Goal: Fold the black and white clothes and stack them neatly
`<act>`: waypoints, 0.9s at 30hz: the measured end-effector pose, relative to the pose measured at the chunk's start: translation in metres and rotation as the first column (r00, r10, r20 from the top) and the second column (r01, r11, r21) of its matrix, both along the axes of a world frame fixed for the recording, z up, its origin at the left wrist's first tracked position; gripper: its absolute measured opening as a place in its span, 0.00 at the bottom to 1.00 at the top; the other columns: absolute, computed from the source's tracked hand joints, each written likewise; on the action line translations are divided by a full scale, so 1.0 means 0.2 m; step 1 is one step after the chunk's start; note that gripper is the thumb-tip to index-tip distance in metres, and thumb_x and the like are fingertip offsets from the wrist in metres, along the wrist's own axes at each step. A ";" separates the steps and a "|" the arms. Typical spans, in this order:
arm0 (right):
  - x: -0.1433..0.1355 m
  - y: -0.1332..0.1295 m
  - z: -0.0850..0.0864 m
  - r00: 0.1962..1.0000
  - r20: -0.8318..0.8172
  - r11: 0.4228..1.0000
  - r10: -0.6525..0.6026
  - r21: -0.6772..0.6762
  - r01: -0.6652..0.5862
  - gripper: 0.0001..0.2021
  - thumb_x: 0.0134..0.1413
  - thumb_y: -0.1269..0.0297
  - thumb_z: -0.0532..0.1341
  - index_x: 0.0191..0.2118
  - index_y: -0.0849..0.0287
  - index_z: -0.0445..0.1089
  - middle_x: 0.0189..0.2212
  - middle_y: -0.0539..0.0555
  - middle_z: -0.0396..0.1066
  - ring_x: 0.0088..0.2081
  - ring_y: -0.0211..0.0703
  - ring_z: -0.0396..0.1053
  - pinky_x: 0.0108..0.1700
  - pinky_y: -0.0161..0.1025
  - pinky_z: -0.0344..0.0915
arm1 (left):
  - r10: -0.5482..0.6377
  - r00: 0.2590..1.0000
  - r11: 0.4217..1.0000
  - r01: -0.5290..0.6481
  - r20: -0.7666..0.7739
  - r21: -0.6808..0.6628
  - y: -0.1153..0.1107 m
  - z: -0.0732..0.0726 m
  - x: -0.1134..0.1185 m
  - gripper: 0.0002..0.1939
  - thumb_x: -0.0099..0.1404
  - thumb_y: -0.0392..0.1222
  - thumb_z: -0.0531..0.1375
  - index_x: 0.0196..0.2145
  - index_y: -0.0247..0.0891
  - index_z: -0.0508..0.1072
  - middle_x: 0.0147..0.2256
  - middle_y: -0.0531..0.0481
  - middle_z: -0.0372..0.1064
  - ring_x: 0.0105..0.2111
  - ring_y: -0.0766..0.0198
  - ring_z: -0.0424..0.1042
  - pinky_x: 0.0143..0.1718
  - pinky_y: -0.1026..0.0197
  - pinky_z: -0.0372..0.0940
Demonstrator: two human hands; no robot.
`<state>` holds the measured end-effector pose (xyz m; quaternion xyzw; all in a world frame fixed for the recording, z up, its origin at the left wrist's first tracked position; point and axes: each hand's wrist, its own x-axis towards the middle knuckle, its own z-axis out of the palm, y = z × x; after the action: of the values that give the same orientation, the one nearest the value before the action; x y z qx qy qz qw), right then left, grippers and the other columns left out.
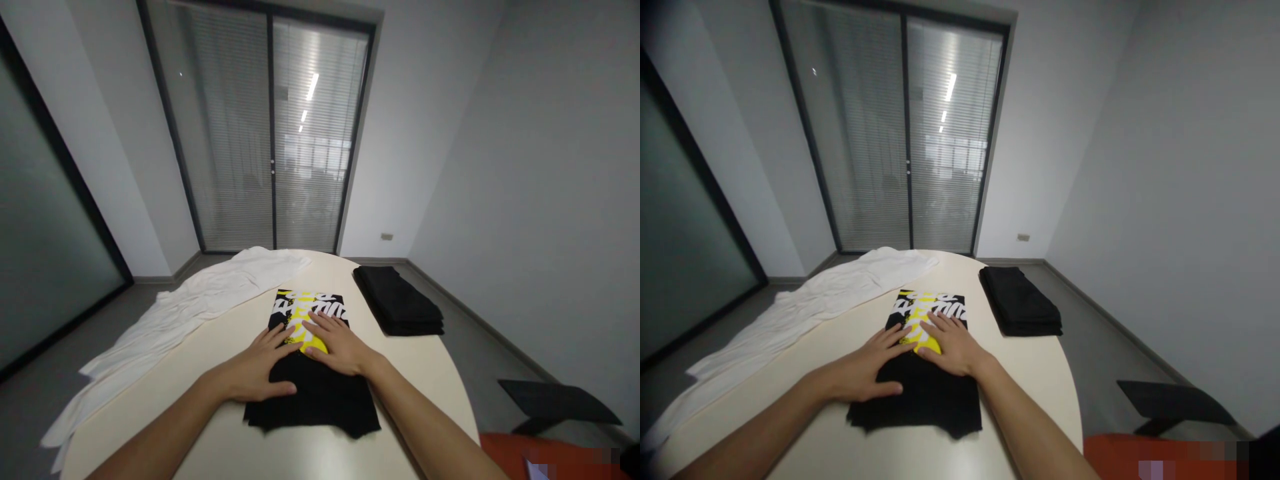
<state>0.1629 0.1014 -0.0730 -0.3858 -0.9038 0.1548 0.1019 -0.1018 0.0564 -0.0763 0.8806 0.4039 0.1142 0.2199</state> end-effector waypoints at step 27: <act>0.02 -0.24 0.26 0.971 0.218 0.982 0.096 -0.181 -0.057 0.13 0.41 0.59 0.66 0.36 0.56 0.75 0.30 0.51 0.75 0.29 0.41 0.67 0.29 0.34 0.54 | -0.031 0.990 0.992 0.048 -0.141 0.116 -0.17 0.23 0.17 0.06 0.52 0.35 0.59 0.30 0.41 0.68 0.33 0.51 0.71 0.36 0.58 0.69 0.37 0.59 0.60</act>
<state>0.1674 0.0538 -0.0214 -0.3729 -0.9069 0.1917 -0.0413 -0.0679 0.0215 -0.0311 0.9059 0.3930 0.0722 0.1404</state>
